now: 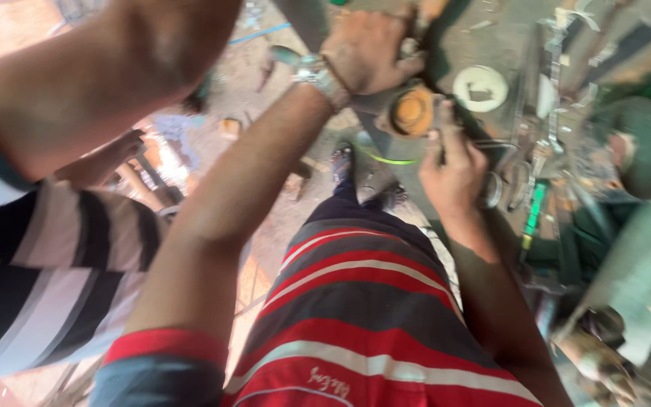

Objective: The person uses a cloth to wipe a cylindrical metal part, then uses a screwdriver to scrape and clean the interior of a small metal housing. They repeatedly wipe and scrape the same housing while another person works nearby.

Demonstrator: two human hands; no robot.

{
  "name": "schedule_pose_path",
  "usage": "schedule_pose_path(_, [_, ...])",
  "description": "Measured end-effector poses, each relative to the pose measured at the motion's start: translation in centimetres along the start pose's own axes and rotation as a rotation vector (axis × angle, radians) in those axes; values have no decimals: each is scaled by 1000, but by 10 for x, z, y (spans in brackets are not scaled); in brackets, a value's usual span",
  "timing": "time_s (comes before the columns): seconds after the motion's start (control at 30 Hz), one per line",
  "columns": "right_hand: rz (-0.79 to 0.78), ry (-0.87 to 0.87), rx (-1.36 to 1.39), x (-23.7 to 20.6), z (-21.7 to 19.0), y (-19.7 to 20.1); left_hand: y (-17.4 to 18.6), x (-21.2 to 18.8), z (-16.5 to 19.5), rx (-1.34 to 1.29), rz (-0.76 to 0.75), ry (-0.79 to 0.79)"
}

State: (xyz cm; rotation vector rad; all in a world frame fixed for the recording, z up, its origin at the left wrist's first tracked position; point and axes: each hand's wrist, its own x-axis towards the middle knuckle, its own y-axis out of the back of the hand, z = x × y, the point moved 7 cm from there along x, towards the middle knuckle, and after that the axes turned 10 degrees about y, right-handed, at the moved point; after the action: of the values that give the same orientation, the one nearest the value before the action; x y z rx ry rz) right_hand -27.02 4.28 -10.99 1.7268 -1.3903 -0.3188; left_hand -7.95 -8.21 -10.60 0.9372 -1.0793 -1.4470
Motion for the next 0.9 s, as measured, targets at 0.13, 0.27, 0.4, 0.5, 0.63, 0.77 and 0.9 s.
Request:
schedule_pose_path(0.13, [77, 206, 11, 1, -15, 6, 3, 0, -2, -86, 18, 51])
schedule_pose_path(0.27, [35, 184, 37, 0, -15, 2, 9, -1, 0, -68, -9, 92])
schedule_pose_path(0.4, [15, 164, 46, -1, -11, -3, 15, -1, 3, -41, -24, 125])
schedule_pose_path(0.5, [30, 233, 14, 0, -13, -4, 20, -3, 4, -30, -19, 122])
schedule_pose_path(0.63, [18, 251, -12, -1, -13, -6, 19, -3, 4, -10, -66, 136])
schedule_pose_path(0.77, [12, 244, -10, 0, -15, -6, 23, -1, 5, 0, -4, 133])
schedule_pose_path(0.9, [15, 238, -22, 0, -16, -6, 22, -1, 5, -24, 11, 121])
